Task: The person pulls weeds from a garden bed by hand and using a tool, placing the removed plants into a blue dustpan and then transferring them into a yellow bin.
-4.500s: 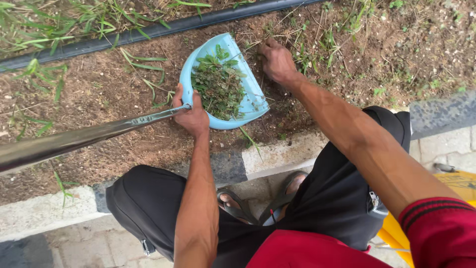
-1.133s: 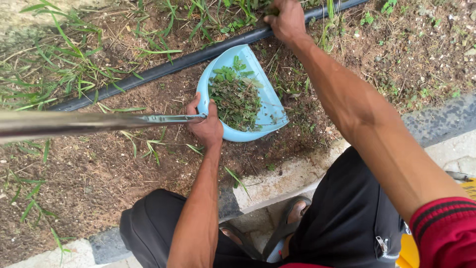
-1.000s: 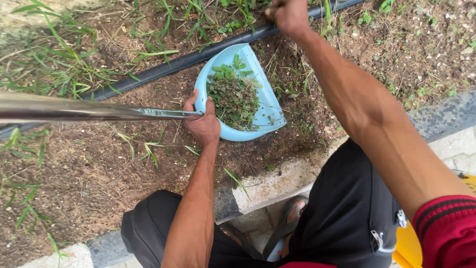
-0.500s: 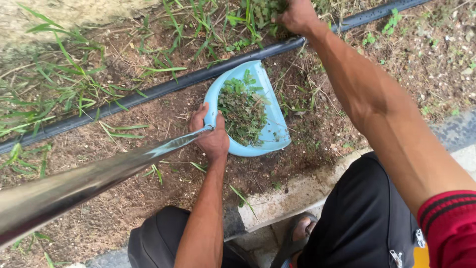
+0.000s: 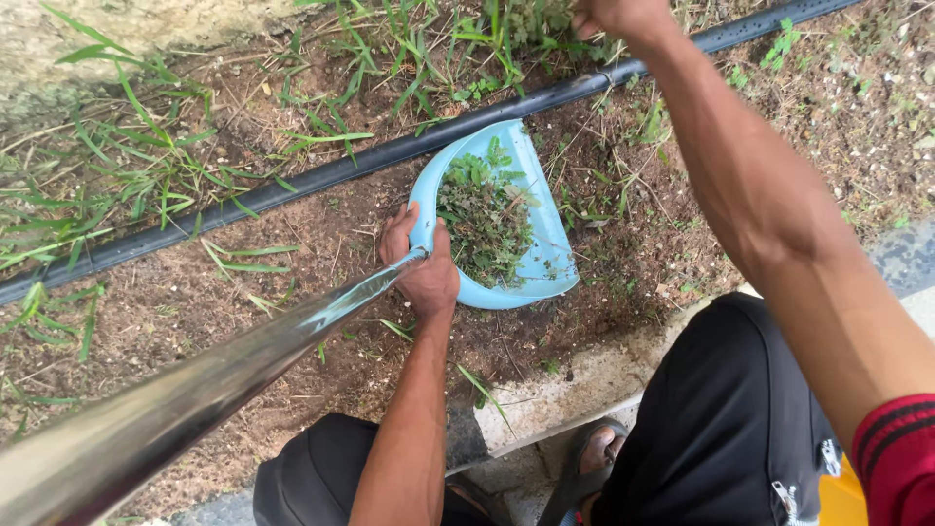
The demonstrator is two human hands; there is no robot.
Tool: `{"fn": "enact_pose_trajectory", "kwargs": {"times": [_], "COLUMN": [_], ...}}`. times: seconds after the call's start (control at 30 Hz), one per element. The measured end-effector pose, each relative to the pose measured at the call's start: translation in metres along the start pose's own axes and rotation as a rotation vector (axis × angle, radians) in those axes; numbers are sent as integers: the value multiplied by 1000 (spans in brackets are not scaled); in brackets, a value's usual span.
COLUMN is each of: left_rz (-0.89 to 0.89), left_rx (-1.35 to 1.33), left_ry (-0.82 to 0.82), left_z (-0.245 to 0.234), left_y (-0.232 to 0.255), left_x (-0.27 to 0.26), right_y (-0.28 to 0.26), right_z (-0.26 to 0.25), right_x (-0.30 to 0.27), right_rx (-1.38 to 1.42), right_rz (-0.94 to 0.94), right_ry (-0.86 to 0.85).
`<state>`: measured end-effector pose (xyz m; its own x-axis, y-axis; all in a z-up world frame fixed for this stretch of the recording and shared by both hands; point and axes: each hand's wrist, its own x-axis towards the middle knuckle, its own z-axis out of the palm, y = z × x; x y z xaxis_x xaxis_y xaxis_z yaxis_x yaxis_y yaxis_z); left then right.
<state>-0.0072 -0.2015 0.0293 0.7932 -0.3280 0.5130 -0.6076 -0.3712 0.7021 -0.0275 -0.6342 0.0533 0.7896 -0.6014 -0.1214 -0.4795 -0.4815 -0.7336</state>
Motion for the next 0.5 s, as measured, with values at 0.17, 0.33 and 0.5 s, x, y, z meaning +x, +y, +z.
{"fn": "enact_pose_trajectory", "kwargs": {"times": [0.17, 0.33, 0.5], "left_rz": [-13, -54, -11], "left_rx": [-16, -32, -49], "left_ry": [2, 19, 4], "left_z": [1, 4, 0], "left_y": [0, 0, -1], "left_x": [-1, -2, -1], "right_y": [-21, -37, -48], "right_z": [39, 70, 50], "right_x": [7, 15, -12], "right_rx": [-90, -58, 49], "right_rz": [-146, -75, -92], "right_ry": [86, 228, 259]}}
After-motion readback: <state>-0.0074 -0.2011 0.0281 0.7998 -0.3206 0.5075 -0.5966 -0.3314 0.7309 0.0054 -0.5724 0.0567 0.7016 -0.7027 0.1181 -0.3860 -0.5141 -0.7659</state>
